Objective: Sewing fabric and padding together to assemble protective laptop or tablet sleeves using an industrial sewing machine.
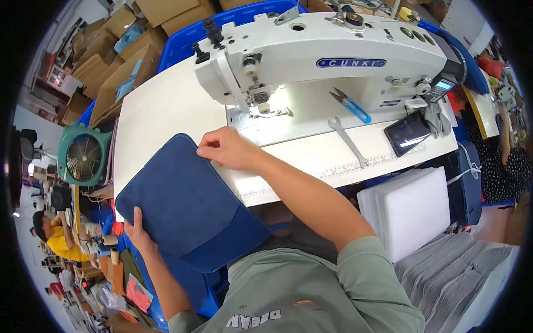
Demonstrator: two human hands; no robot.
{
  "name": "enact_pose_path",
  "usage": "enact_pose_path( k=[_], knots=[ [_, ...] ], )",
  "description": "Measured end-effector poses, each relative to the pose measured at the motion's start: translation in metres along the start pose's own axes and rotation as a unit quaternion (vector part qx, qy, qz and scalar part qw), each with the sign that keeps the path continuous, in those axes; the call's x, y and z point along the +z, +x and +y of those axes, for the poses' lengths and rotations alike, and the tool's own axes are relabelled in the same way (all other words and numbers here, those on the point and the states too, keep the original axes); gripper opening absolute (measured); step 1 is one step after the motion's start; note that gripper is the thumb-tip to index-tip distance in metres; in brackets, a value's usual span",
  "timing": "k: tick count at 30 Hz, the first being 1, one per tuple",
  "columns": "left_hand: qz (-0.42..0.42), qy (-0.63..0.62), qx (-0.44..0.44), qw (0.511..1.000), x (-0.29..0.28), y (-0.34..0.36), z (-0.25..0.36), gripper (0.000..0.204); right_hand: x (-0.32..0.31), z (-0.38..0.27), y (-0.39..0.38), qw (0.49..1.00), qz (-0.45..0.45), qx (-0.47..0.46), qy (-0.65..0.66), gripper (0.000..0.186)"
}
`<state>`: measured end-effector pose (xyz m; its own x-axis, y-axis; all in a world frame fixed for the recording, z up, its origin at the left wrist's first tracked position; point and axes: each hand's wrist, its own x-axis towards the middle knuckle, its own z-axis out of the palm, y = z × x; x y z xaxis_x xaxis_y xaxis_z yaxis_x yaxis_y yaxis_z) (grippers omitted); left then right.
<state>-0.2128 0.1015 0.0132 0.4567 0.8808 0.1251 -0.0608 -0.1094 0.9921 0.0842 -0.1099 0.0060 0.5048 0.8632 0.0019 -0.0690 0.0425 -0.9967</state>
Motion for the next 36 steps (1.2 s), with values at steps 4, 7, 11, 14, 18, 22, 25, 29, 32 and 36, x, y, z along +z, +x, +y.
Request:
enact_pose_path(
  k=[4, 7, 11, 14, 18, 22, 25, 29, 32, 36],
  knots=[
    [-0.021, -0.001, 0.007, 1.000, 0.009, 0.009, -0.002, 0.041, -0.006, 0.005, -0.003, 0.997, 0.021, -0.029, -0.063, 0.022],
    [-0.028, 0.039, 0.019, 0.999, 0.008, 0.025, -0.003, 0.042, -0.001, 0.004, -0.007, 0.978, 0.056, -0.025, -0.199, 0.026],
    [-0.045, 0.052, -0.021, 0.997, -0.003, 0.055, -0.020, 0.042, 0.007, 0.005, -0.003, 0.957, 0.058, -0.059, -0.278, 0.032],
    [-0.063, 0.060, -0.057, 0.995, 0.002, 0.068, -0.029, 0.040, 0.004, 0.007, 0.002, 0.953, 0.049, -0.045, -0.297, 0.032],
    [-0.069, 0.048, -0.057, 0.995, 0.012, 0.068, -0.031, 0.037, 0.003, 0.010, 0.009, 0.959, 0.055, -0.030, -0.276, 0.032],
    [-0.071, 0.097, -0.060, 0.991, 0.005, 0.068, -0.034, 0.040, 0.003, 0.006, 0.013, 0.961, 0.060, -0.019, -0.268, 0.030],
    [-0.064, 0.102, -0.047, 0.992, 0.010, 0.069, -0.033, 0.043, 0.000, 0.010, 0.015, 0.962, 0.061, -0.029, -0.266, 0.026],
    [-0.059, 0.103, -0.047, 0.992, 0.006, 0.069, -0.039, 0.044, 0.000, 0.009, 0.016, 0.966, 0.062, -0.044, -0.246, 0.030],
    [-0.048, 0.124, -0.052, 0.990, 0.006, 0.070, -0.039, 0.045, -0.002, 0.007, 0.016, 0.971, 0.051, -0.021, -0.234, 0.029],
    [-0.050, 0.127, -0.042, 0.990, 0.012, 0.070, -0.035, 0.043, -0.003, 0.005, 0.015, 0.972, 0.045, -0.024, -0.231, 0.028]
  ],
)
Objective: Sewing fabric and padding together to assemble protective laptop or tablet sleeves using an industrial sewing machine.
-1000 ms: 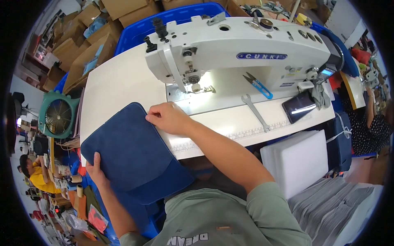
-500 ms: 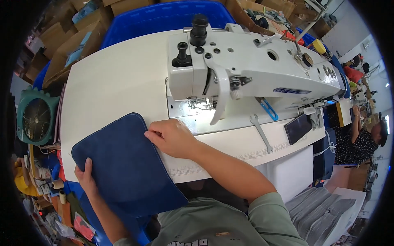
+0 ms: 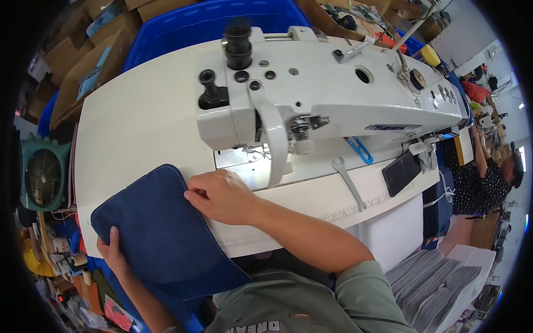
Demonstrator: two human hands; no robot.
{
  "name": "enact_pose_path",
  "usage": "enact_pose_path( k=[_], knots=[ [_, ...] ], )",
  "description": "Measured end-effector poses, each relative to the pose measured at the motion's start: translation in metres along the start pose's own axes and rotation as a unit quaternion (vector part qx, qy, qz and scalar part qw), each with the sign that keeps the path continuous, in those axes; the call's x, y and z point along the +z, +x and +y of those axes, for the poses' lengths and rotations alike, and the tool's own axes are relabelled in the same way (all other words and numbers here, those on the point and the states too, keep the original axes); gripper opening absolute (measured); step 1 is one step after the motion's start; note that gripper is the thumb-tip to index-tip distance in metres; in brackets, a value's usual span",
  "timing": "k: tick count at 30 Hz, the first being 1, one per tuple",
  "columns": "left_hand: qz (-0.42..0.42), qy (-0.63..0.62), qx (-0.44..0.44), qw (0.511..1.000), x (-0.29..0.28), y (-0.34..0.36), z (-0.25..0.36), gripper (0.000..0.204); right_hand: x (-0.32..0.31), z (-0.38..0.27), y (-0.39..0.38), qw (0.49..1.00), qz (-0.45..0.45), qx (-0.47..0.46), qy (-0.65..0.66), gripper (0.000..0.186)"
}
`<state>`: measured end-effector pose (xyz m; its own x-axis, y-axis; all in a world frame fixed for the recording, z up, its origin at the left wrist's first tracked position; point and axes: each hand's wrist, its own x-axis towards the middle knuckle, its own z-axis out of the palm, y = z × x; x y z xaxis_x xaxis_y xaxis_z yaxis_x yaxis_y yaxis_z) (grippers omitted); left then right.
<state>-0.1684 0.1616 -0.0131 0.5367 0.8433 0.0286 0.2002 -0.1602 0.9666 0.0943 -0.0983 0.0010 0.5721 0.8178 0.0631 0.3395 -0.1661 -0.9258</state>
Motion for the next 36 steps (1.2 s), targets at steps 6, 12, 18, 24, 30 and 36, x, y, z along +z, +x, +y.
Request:
enact_pose_path(
  k=[6, 12, 18, 24, 30, 36],
  knots=[
    [-0.011, 0.008, 0.009, 1.000, 0.001, 0.000, 0.002, 0.040, -0.001, 0.000, -0.002, 1.000, 0.001, 0.000, 0.007, 0.026],
    [-0.021, 0.002, 0.017, 1.000, 0.004, 0.000, 0.005, 0.038, 0.002, 0.001, -0.004, 1.000, 0.006, 0.003, -0.008, 0.028],
    [-0.022, 0.002, 0.019, 1.000, 0.003, 0.000, 0.007, 0.039, 0.009, 0.004, -0.009, 0.998, 0.025, -0.025, -0.050, 0.029],
    [0.061, -0.032, -0.006, 0.998, 0.002, 0.027, 0.003, 0.042, 0.004, -0.014, -0.031, 0.986, 0.026, -0.048, -0.160, 0.032],
    [0.123, -0.185, 0.000, 0.975, -0.033, 0.116, -0.011, 0.047, -0.115, -0.059, -0.136, 0.925, 0.235, -0.211, -0.213, 0.031],
    [0.124, -0.043, 0.060, 0.990, 0.007, 0.143, -0.004, 0.050, -0.520, -0.007, -0.229, 0.528, 0.482, 0.115, -0.690, 0.030]
  ],
)
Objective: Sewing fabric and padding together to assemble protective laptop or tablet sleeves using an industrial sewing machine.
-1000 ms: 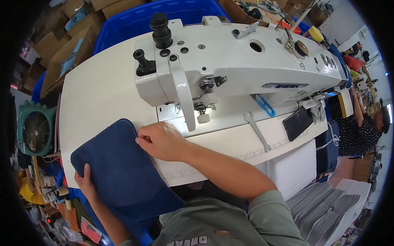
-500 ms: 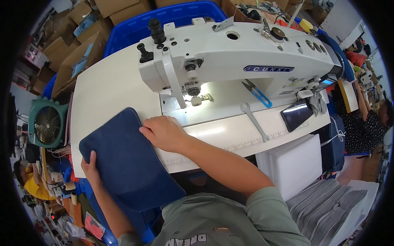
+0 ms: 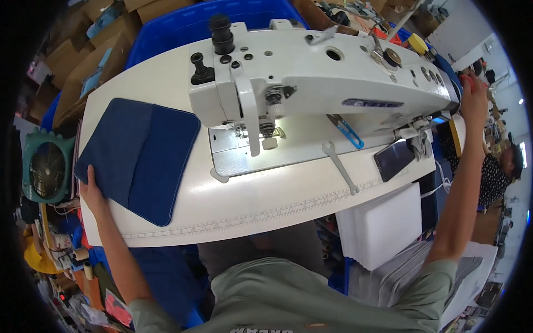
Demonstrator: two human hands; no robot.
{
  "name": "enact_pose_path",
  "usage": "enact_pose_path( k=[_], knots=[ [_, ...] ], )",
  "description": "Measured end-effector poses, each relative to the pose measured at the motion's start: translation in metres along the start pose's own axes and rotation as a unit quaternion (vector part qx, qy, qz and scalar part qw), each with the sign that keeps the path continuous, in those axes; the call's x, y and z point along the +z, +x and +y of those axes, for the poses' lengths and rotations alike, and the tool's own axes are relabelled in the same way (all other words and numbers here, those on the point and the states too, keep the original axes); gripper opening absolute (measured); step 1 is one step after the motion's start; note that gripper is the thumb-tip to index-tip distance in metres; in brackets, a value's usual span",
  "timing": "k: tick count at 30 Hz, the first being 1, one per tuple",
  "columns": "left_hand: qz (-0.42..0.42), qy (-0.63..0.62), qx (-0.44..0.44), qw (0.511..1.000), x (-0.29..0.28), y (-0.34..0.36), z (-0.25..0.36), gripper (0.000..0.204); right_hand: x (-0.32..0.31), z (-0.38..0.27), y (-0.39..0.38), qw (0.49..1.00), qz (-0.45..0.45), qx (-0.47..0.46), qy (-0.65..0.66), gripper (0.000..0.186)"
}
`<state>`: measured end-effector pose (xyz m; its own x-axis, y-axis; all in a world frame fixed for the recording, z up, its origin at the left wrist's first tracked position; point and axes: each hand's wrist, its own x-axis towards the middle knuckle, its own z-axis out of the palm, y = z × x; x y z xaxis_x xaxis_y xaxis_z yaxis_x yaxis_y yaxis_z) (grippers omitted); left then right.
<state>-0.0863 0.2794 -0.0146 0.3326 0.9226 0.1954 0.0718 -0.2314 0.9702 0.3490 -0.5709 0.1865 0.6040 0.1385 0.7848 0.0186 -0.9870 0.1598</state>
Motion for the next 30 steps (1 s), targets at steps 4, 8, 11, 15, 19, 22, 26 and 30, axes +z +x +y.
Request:
enact_pose_path(
  k=[4, 8, 11, 15, 19, 22, 26, 30],
  knots=[
    [-0.042, 0.102, 0.013, 0.994, 0.020, 0.005, -0.031, 0.054, 0.073, 0.175, 0.042, 0.936, -0.344, -0.045, 0.056, 0.040],
    [-0.005, 0.187, 0.006, 0.982, 0.006, -0.009, 0.008, 0.059, 0.111, 0.144, -0.004, 0.959, -0.242, -0.144, 0.039, 0.042],
    [0.006, 0.193, 0.003, 0.981, 0.002, -0.001, -0.009, 0.059, 0.129, 0.139, -0.105, 0.965, -0.043, 0.054, 0.252, 0.044],
    [-0.014, 0.226, 0.045, 0.973, 0.014, 0.000, -0.012, 0.062, 0.112, 0.165, -0.079, 0.931, -0.083, 0.122, 0.333, 0.043],
    [0.005, 0.226, 0.041, 0.973, 0.009, -0.005, -0.008, 0.064, 0.101, 0.173, -0.011, 0.957, -0.159, -0.232, 0.072, 0.048],
    [-0.007, 0.202, 0.022, 0.979, 0.019, -0.003, -0.033, 0.066, 0.095, 0.226, -0.053, 0.988, -0.092, -0.118, 0.029, 0.049],
    [-0.023, 0.223, 0.044, 0.974, 0.022, -0.003, -0.010, 0.067, 0.115, 0.191, -0.093, 0.952, -0.033, 0.125, 0.276, 0.044],
    [0.016, 0.275, 0.034, 0.961, -0.006, -0.012, 0.022, 0.068, 0.105, 0.116, -0.018, 0.908, -0.349, 0.088, 0.215, 0.042]
  ],
)
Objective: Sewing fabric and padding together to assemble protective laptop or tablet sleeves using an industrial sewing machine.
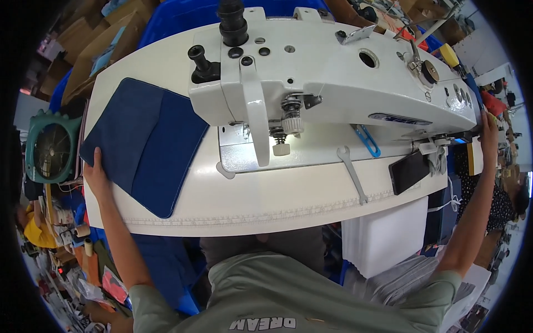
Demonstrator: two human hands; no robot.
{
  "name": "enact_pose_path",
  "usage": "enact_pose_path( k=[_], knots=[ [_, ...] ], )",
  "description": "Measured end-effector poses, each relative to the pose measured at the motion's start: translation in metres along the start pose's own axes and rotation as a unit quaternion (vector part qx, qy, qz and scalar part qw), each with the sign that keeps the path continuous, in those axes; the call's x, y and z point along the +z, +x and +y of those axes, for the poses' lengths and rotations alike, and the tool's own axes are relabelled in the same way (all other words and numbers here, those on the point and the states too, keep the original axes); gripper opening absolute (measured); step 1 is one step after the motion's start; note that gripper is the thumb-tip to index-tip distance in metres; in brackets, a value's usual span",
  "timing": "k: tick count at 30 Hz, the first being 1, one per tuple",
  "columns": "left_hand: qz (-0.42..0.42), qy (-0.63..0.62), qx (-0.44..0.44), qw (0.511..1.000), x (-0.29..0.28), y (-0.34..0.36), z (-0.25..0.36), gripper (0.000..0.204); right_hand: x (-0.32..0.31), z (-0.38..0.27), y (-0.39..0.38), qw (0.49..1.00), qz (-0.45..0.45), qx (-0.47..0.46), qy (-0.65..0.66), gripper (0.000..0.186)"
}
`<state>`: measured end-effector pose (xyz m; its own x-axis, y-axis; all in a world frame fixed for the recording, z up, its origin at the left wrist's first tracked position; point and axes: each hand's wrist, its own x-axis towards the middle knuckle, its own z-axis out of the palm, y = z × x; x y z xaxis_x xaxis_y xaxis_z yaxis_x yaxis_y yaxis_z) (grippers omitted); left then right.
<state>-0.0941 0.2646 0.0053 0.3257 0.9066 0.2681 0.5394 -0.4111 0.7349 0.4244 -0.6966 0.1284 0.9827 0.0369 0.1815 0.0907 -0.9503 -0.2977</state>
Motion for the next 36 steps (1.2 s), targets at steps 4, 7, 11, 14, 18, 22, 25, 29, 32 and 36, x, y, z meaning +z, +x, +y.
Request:
enact_pose_path(
  k=[4, 7, 11, 14, 18, 22, 25, 29, 32, 36],
  knots=[
    [-0.020, -0.032, 0.013, 0.999, 0.025, 0.000, -0.010, 0.070, -0.006, 0.071, -0.009, 0.988, 0.096, -0.015, 0.122, 0.038],
    [-0.022, -0.029, -0.002, 0.999, 0.027, 0.003, -0.010, 0.070, 0.049, 0.090, -0.051, 0.948, 0.273, -0.085, 0.143, 0.036],
    [-0.022, -0.032, 0.004, 0.999, 0.026, 0.006, -0.009, 0.068, 0.031, 0.061, -0.042, 0.942, 0.233, 0.003, 0.242, 0.042],
    [-0.024, -0.049, -0.008, 0.998, 0.032, 0.003, -0.019, 0.068, -0.038, 0.037, 0.004, 0.984, 0.126, -0.085, 0.094, 0.046],
    [-0.024, -0.034, -0.029, 0.999, 0.026, 0.001, -0.007, 0.068, -0.048, -0.013, 0.033, 0.977, -0.073, 0.096, 0.175, 0.051],
    [-0.002, -0.010, -0.022, 1.000, 0.004, 0.000, 0.002, 0.068, 0.023, -0.028, 0.002, 0.978, 0.049, -0.048, 0.198, 0.048],
    [-0.034, -0.066, -0.030, 0.997, 0.035, 0.003, -0.014, 0.067, -0.044, 0.048, 0.015, 0.984, 0.099, -0.144, -0.010, 0.048],
    [-0.016, -0.036, -0.025, 0.999, 0.025, -0.002, 0.005, 0.065, -0.045, 0.010, 0.066, 0.991, -0.058, -0.111, -0.051, 0.043],
    [-0.019, -0.037, -0.019, 0.999, 0.030, -0.003, -0.008, 0.065, -0.056, 0.006, 0.080, 0.988, -0.154, -0.004, 0.021, 0.049],
    [-0.029, -0.038, -0.021, 0.999, 0.031, -0.002, -0.002, 0.066, -0.016, 0.055, -0.014, 0.978, 0.120, -0.162, -0.057, 0.047]
  ],
)
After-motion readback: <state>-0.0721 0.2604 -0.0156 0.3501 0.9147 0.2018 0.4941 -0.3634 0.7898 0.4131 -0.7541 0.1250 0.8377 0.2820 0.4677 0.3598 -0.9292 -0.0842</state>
